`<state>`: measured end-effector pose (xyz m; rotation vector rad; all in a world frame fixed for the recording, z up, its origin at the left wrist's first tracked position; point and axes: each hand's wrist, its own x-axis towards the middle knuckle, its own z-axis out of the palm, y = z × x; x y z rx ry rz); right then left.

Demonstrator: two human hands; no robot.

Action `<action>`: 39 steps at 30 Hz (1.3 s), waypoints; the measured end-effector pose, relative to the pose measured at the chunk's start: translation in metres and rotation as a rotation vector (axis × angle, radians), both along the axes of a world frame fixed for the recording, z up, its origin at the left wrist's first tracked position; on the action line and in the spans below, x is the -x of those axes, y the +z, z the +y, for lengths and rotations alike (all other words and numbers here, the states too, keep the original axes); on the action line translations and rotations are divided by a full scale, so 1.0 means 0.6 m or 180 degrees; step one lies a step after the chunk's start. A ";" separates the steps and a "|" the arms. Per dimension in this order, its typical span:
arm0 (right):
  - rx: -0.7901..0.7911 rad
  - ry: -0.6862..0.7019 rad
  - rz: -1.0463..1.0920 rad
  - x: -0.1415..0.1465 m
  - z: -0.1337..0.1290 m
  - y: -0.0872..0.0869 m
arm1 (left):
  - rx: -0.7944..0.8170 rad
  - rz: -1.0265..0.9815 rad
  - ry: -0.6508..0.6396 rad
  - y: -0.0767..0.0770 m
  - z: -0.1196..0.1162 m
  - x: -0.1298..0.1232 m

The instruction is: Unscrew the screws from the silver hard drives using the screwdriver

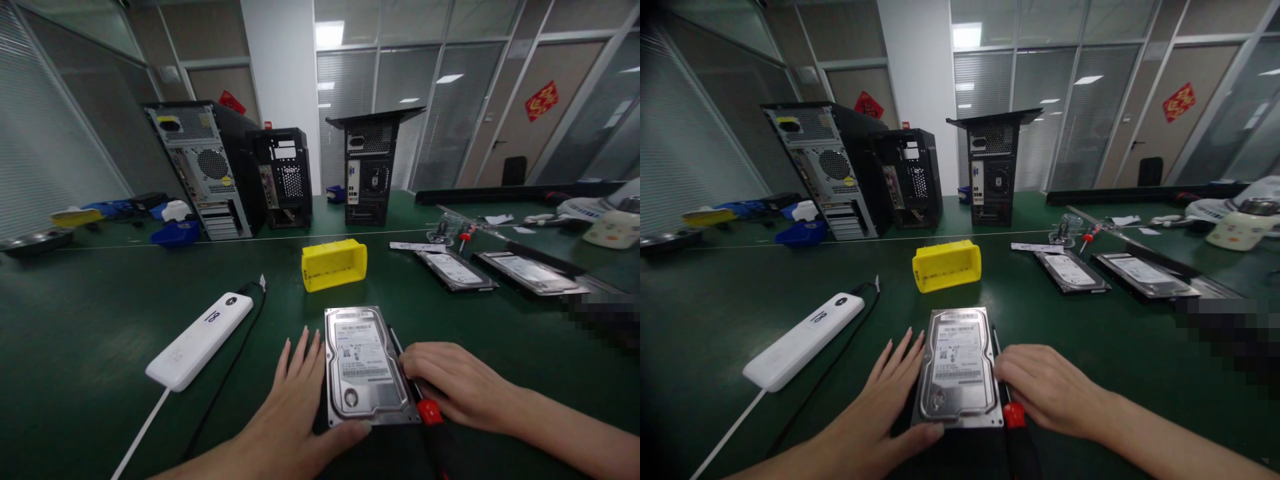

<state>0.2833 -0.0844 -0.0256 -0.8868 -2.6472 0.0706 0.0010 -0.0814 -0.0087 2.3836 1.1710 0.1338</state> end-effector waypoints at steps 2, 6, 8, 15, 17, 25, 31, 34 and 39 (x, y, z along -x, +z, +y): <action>-0.0126 0.0046 0.0063 -0.004 0.002 -0.003 | 0.0184 -0.0245 0.0276 0.020 0.031 0.014; -0.0431 0.0082 0.0006 -0.020 0.015 -0.009 | -0.0075 -0.1123 0.1082 0.030 0.154 0.037; -0.0588 -0.0085 -0.0067 -0.029 0.026 -0.013 | -0.0146 -0.1521 0.1324 0.022 0.222 0.041; -0.1337 -0.0009 -0.0638 -0.025 0.038 -0.006 | 0.1086 -0.2161 0.0474 0.000 0.334 0.030; -0.1554 0.0018 -0.0834 -0.015 0.035 0.000 | 0.1257 -0.2235 0.0274 -0.001 0.336 0.031; -0.1576 -0.0451 -0.0958 -0.039 0.085 0.000 | 0.1574 -0.2298 0.0080 0.010 0.317 0.057; -0.0741 -0.0055 -0.1103 0.014 0.128 0.064 | 0.1520 -0.2430 0.0143 0.001 0.313 0.060; -0.0395 -0.0327 -0.0951 0.070 0.144 0.102 | 0.1444 -0.2444 0.0201 -0.008 0.317 0.056; -0.0234 -0.0584 -0.0749 0.136 0.216 0.095 | 0.1068 -0.2514 0.0340 -0.031 0.318 0.044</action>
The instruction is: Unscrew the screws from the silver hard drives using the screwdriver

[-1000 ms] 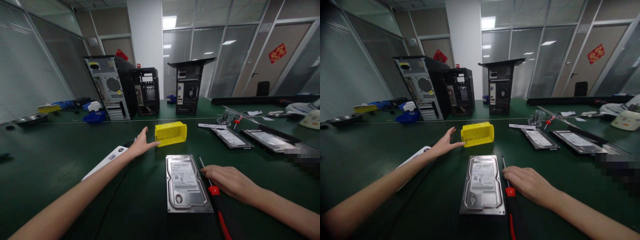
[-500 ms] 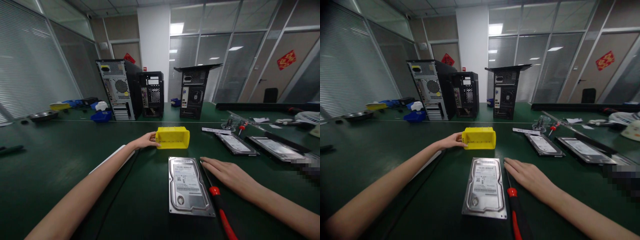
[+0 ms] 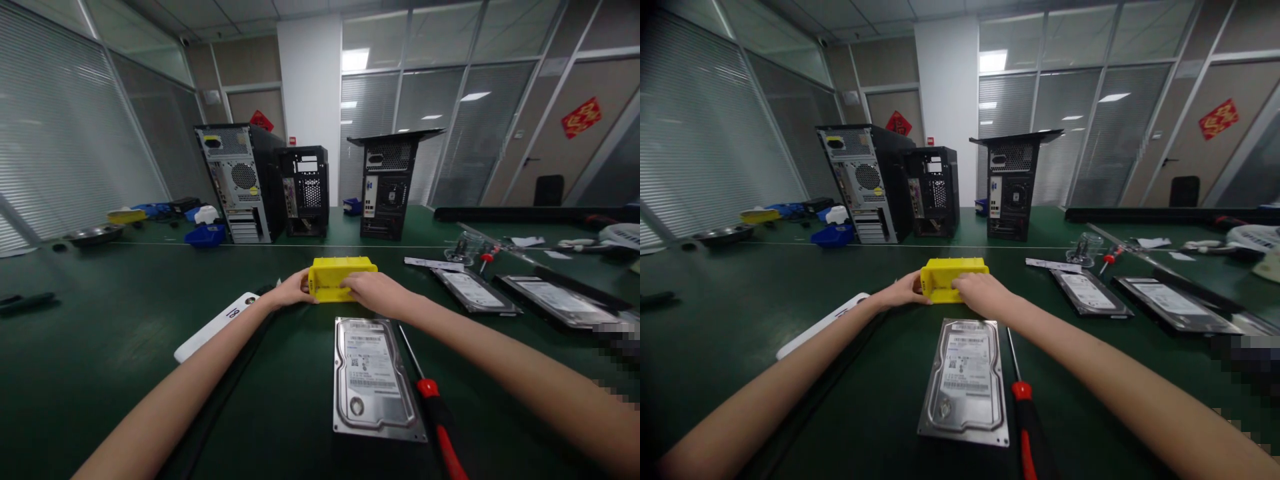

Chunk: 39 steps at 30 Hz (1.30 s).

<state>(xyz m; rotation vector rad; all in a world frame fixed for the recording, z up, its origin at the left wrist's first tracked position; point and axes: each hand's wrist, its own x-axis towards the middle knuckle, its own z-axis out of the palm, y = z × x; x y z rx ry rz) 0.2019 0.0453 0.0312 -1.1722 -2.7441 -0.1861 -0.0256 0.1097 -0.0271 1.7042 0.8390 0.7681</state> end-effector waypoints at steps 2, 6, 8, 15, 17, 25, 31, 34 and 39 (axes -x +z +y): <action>0.0070 -0.0095 0.0073 0.017 0.033 -0.017 | -0.0171 -0.0022 0.0128 -0.013 -0.002 -0.005; 0.0261 -0.0092 0.0153 0.038 0.074 -0.047 | -0.0500 0.0051 0.0312 -0.035 -0.011 -0.012; 0.0365 -0.0025 0.0227 0.044 0.080 -0.057 | -0.0678 0.0113 0.0409 -0.040 -0.017 -0.013; 0.0713 0.0118 0.0617 0.047 0.081 -0.073 | -0.1029 0.0294 0.0533 -0.035 -0.035 -0.016; 0.0796 0.0171 0.0775 0.049 0.083 -0.075 | -0.1072 0.0318 0.0550 -0.035 -0.036 -0.017; 0.1051 0.0222 0.1256 0.058 0.087 -0.087 | -0.1149 0.0385 0.0711 -0.038 -0.038 -0.019; 0.1221 0.0116 0.1249 0.055 0.087 -0.092 | -0.1097 0.0309 0.0741 -0.038 -0.039 -0.023; 0.1410 0.0130 0.1126 0.058 0.092 -0.091 | -0.1062 0.0288 0.0732 -0.037 -0.040 -0.023; 0.1425 -0.0025 0.1019 0.060 0.096 -0.088 | -0.0991 0.0260 0.0806 -0.041 -0.037 -0.025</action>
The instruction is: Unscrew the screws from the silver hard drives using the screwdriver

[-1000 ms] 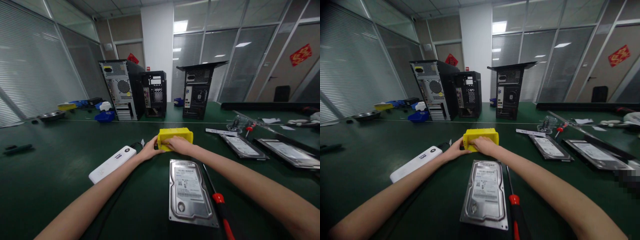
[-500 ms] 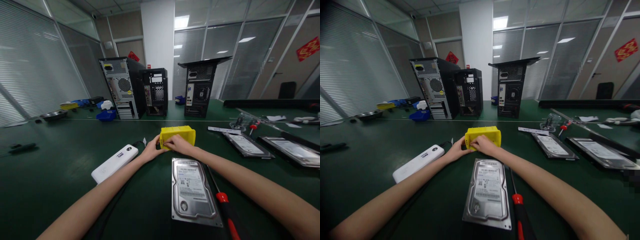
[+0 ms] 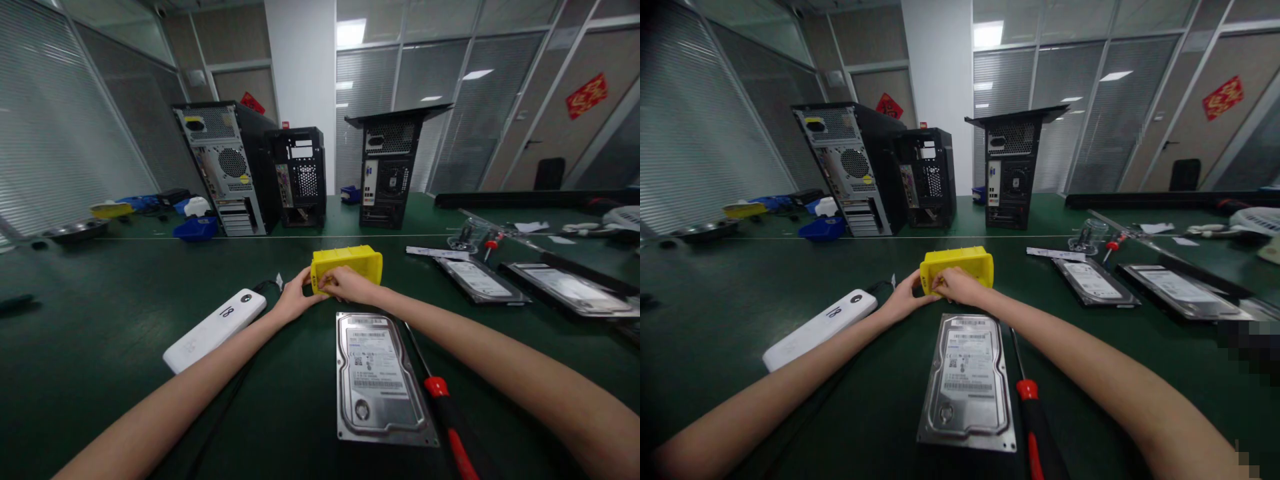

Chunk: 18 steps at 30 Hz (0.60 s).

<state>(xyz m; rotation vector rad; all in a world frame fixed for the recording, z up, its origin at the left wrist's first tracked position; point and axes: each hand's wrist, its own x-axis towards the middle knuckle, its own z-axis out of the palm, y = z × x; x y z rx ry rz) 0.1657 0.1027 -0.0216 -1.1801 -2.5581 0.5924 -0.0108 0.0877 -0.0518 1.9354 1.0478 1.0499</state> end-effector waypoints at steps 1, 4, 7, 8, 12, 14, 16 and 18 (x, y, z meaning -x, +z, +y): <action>-0.0018 -0.0041 -0.0034 0.001 0.000 0.001 | 0.0011 -0.0017 0.0030 -0.001 0.001 0.000; -0.0162 -0.0149 -0.0129 0.004 -0.004 0.005 | 0.0044 -0.0059 0.0125 -0.003 0.003 -0.001; -0.0379 -0.0226 -0.0175 0.007 -0.010 0.010 | 0.0073 -0.0080 0.0179 -0.002 0.001 -0.001; -0.0431 -0.0242 -0.0178 0.007 -0.012 0.012 | 0.0079 -0.0086 0.0182 -0.002 0.000 -0.001; -0.0452 -0.0220 -0.0141 0.002 -0.010 0.010 | 0.0116 -0.0136 0.0140 0.000 -0.001 -0.001; -0.0381 -0.0150 -0.0116 -0.003 -0.006 0.007 | 0.0154 -0.0175 0.0095 0.000 -0.001 0.000; -0.0351 -0.0095 -0.0097 -0.007 -0.004 0.004 | 0.0191 -0.0222 0.0045 0.000 -0.001 0.000; -0.0406 -0.0083 -0.0079 -0.009 -0.006 0.002 | 0.0217 -0.0273 0.0009 0.000 0.000 0.000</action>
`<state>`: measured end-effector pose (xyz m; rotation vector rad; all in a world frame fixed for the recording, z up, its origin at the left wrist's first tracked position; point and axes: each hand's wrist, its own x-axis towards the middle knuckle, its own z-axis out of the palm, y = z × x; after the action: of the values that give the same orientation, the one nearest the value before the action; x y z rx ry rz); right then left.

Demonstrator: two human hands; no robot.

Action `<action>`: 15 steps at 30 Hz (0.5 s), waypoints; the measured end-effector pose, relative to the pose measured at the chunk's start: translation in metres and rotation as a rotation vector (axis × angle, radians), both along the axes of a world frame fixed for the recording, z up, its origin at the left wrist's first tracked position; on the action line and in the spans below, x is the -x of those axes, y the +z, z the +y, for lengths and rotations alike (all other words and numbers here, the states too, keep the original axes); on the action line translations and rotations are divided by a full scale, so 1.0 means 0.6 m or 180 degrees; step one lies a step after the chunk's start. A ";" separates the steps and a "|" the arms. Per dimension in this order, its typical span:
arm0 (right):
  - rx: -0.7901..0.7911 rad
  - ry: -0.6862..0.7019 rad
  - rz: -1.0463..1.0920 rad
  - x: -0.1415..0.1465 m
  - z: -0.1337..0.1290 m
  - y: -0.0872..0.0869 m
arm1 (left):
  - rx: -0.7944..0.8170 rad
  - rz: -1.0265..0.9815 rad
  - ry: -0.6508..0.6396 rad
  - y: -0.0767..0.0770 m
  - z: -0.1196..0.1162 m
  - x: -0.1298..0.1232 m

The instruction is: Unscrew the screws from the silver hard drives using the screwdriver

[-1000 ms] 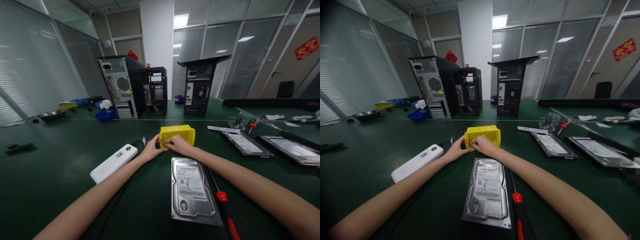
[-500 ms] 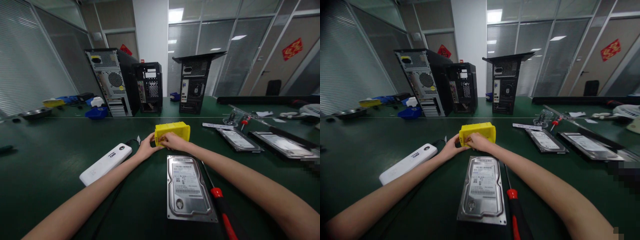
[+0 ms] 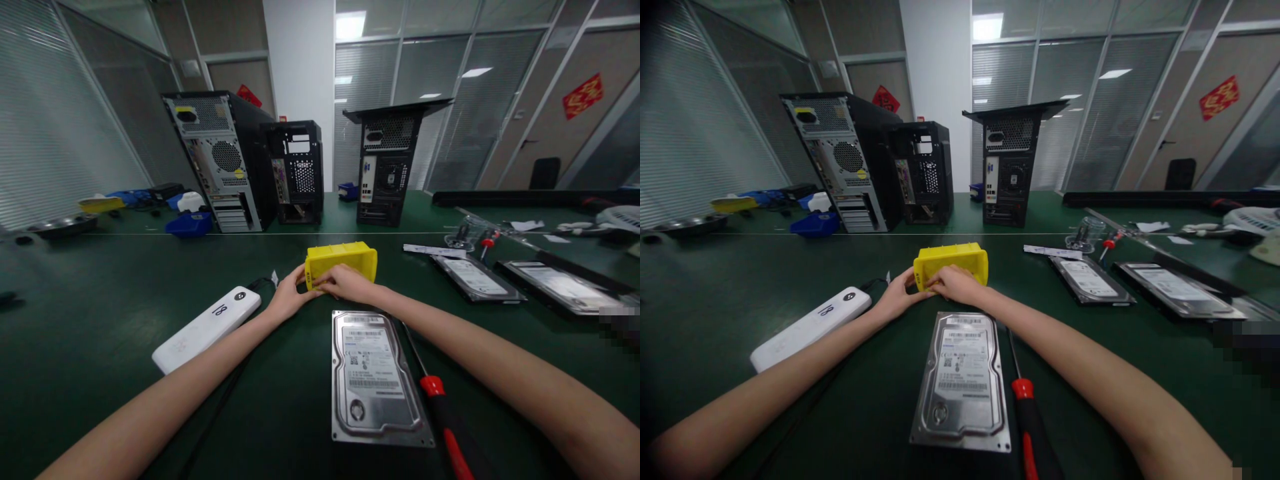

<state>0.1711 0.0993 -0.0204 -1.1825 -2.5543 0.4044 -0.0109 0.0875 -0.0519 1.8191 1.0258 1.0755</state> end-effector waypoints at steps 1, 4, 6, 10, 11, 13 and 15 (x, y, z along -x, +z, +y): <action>-0.0048 -0.0003 0.0003 0.000 -0.001 0.000 | 0.0008 -0.0028 -0.0005 0.000 0.000 0.000; -0.0184 0.0004 -0.0022 0.004 -0.005 0.003 | 0.0015 -0.0106 0.0023 -0.001 0.002 -0.001; -0.0230 0.0021 -0.0043 0.008 -0.005 0.005 | 0.0004 -0.0144 0.0071 -0.001 0.003 -0.001; -0.0273 0.0021 -0.0030 0.012 0.002 0.005 | -0.0024 -0.0166 0.0117 0.000 0.004 -0.001; -0.0288 0.0009 -0.0021 0.013 0.003 0.005 | -0.0026 -0.0160 0.0121 0.001 0.004 -0.002; -0.0304 -0.0023 -0.0002 0.013 0.007 0.003 | -0.0031 -0.0145 0.0131 0.002 0.003 -0.002; -0.0281 -0.0053 -0.0002 0.012 0.009 0.001 | -0.0041 -0.0127 0.0140 0.002 0.002 -0.002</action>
<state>0.1637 0.1050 -0.0198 -1.1714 -2.5332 0.2845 -0.0098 0.0888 -0.0506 1.7857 1.0417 1.1429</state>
